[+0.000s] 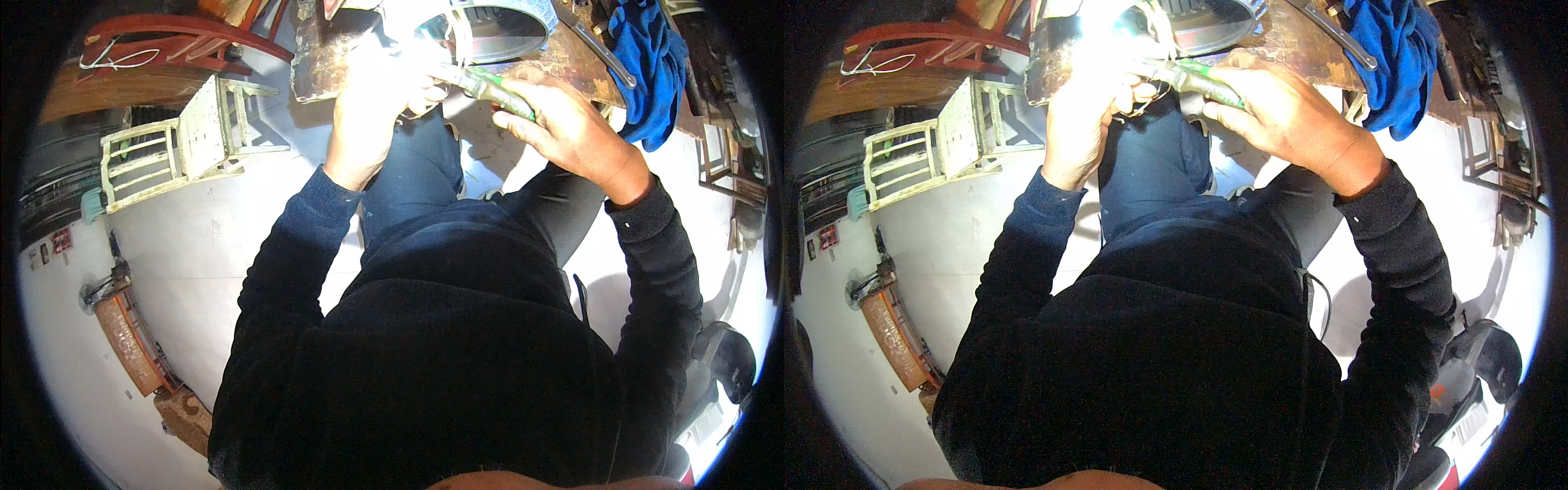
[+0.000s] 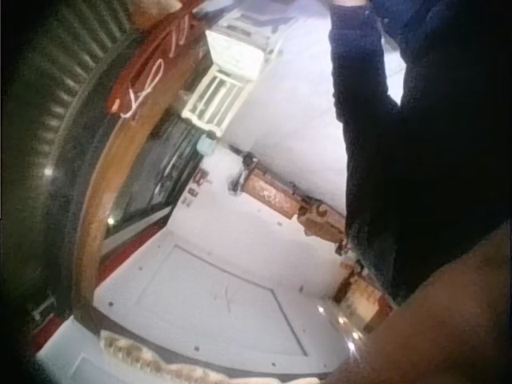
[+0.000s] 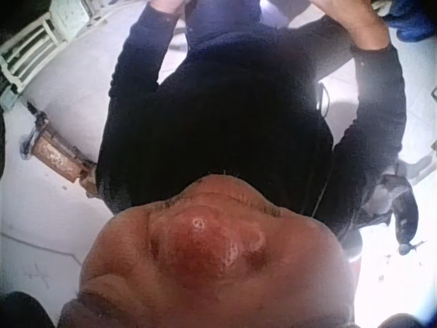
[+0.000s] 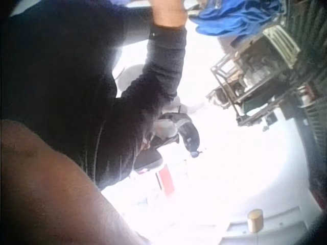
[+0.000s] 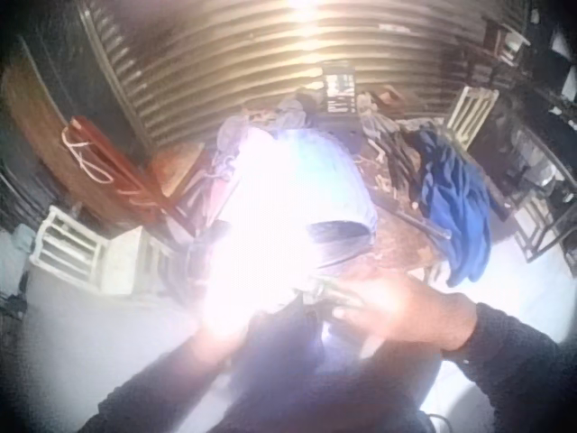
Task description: The person works on a small blue electric motor on a cluttered workbench. They use pliers to strip and trim wires, then use a screwdriver to adjust components inside the motor housing. The person repeatedly repositions the motor and manipulates wires throughout the clip.
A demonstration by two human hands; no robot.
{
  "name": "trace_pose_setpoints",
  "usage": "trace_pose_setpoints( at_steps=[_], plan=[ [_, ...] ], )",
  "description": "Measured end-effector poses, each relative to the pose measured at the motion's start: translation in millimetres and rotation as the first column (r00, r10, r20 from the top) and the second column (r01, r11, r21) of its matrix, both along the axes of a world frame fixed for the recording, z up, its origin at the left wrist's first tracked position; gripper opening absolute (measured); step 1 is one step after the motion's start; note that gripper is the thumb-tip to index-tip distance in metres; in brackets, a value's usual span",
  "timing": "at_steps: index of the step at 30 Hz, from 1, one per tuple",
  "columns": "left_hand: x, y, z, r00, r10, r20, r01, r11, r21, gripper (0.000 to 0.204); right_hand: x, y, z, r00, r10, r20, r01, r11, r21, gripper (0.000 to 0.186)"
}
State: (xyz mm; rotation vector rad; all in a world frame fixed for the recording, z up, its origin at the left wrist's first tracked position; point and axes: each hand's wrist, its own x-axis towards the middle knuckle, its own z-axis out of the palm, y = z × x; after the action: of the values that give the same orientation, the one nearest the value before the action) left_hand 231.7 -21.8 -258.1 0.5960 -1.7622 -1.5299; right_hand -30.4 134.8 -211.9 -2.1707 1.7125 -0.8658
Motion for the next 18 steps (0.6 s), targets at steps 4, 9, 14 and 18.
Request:
trace_pose_setpoints(
  at_steps=[4, 9, 14, 18],
  plan=[
    [-0.2, -0.9, -10.9, 0.994, -0.035, -0.106, 0.058, 0.974, 0.221, 0.022, -7.1, -4.0, 18.1, 0.987, 0.058, -0.152, -0.057, 0.998, 0.011, 0.050],
    [-0.7, 4.2, -10.4, 0.976, -0.043, -0.213, 0.115, 0.935, 0.336, 0.022, 2.9, -18.1, 17.3, 0.951, 0.074, -0.299, -0.100, 0.993, -0.071, 0.043],
    [-1.9, 9.6, -0.5, 0.982, -0.043, -0.182, 0.106, 0.930, 0.352, 0.018, 16.4, -25.1, -1.0, 0.973, -0.068, -0.223, 0.096, 0.989, 0.117, 0.044],
    [-2.0, 9.7, 10.5, 0.950, -0.146, -0.276, 0.233, 0.920, 0.314, 0.025, 8.1, -17.7, 6.2, 0.997, 0.040, -0.072, -0.037, 0.998, 0.046, 0.043]
  ],
)
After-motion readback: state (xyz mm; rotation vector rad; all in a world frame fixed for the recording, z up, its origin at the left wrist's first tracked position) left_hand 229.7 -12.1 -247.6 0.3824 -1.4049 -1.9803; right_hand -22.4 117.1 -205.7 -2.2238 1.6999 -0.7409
